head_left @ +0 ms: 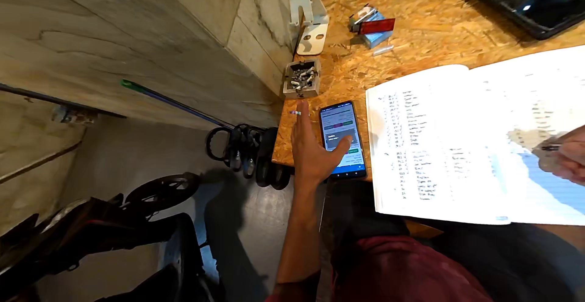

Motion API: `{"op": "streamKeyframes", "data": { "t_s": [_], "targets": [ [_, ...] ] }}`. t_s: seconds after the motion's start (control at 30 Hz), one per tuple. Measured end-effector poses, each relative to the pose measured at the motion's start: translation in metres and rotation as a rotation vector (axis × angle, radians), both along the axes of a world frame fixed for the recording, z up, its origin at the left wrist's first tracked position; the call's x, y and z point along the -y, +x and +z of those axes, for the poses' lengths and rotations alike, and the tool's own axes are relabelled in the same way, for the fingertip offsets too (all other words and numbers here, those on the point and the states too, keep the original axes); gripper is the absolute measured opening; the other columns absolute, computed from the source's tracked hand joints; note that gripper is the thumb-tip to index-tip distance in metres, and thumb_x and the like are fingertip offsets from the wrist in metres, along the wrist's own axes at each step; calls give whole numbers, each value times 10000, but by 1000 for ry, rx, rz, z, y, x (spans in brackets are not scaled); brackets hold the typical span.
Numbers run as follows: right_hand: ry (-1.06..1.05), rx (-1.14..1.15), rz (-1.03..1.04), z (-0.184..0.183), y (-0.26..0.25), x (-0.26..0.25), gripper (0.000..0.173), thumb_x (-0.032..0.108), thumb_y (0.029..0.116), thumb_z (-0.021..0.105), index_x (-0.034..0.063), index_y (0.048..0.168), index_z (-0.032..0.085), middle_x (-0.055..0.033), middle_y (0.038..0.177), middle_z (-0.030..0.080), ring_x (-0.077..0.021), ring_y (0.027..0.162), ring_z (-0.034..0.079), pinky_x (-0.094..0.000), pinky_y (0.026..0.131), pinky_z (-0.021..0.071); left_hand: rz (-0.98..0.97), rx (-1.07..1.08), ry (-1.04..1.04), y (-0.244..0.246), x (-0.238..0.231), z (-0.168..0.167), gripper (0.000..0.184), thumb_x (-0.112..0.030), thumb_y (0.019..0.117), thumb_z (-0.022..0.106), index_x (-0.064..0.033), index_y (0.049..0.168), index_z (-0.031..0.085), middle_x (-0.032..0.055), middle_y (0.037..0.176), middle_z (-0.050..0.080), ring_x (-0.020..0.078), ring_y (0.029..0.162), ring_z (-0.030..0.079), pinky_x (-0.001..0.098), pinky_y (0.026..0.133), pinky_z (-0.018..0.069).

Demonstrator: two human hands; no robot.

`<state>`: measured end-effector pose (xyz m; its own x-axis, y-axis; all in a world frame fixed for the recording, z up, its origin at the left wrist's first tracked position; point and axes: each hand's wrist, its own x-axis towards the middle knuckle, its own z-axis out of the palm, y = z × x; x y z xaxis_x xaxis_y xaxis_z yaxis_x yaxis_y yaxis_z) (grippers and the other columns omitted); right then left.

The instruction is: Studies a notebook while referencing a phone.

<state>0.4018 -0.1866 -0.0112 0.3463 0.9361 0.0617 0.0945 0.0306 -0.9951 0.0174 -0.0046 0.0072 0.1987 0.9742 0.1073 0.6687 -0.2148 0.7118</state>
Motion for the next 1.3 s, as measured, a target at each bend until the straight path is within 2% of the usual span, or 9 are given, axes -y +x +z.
{"op": "streamKeyframes", "data": {
  "t_s": [0.1,0.23,0.47,0.67,0.8,0.93,1.07,1.13,1.3],
  "targets": [
    [9,-41,25,-7,4,1,115,176,868,730,82,889,666,10,659,638,-97,508,603,-234,475,542,35,-66,10,7,1,0,1186,-535,733,846,-215,1655,172,106,1646,314,285,1441,406,536,1115,425],
    [20,-46,32,-6,4,1,110,166,869,730,80,897,667,1,673,650,-101,524,614,-234,486,546,44,-112,42,10,1,-3,1215,-542,712,851,-207,1656,164,89,1648,317,279,1458,386,534,1159,375],
    [44,-29,53,-10,9,3,128,180,876,741,81,932,684,-4,703,668,-105,537,619,-238,487,545,21,11,23,3,0,-6,1126,-458,774,834,-239,1656,170,89,1637,342,280,1463,386,540,1146,399],
    [27,-10,32,0,5,3,103,187,879,733,107,927,691,13,699,667,-90,543,622,-221,496,544,-15,-6,44,2,0,-9,1115,-434,764,835,-202,1650,200,49,1676,271,243,1501,324,515,1194,336],
    [99,23,63,-2,4,1,95,233,914,738,172,977,704,36,742,680,-76,557,618,-224,502,544,-1,-40,19,0,1,-6,1153,-443,736,865,-233,1651,195,80,1640,338,285,1469,376,552,1154,386],
    [162,44,0,18,-2,1,61,241,919,736,197,948,707,41,742,681,-85,557,634,-248,513,577,-47,6,21,0,1,-9,1113,-411,760,850,-222,1649,206,130,1617,369,328,1432,426,591,1114,416],
    [197,60,-86,25,12,0,40,167,922,710,135,926,687,2,715,664,-113,532,622,-275,490,572,-57,134,30,-6,-1,-14,1024,-443,810,801,-203,1637,247,115,1623,372,238,1448,426,470,1149,421],
    [203,105,-109,34,22,-3,26,142,923,699,126,934,680,2,737,674,-115,540,632,-283,487,581,-48,220,63,-5,-1,-16,953,-389,842,786,-173,1621,281,107,1601,406,202,1426,453,404,1134,443],
    [288,206,-121,63,34,-16,48,93,947,659,113,989,645,-2,791,675,-123,561,647,-296,503,604,-29,407,154,0,0,-18,740,-284,926,723,-92,1558,390,108,1572,445,207,1381,510,372,1101,486]
  ]
}}
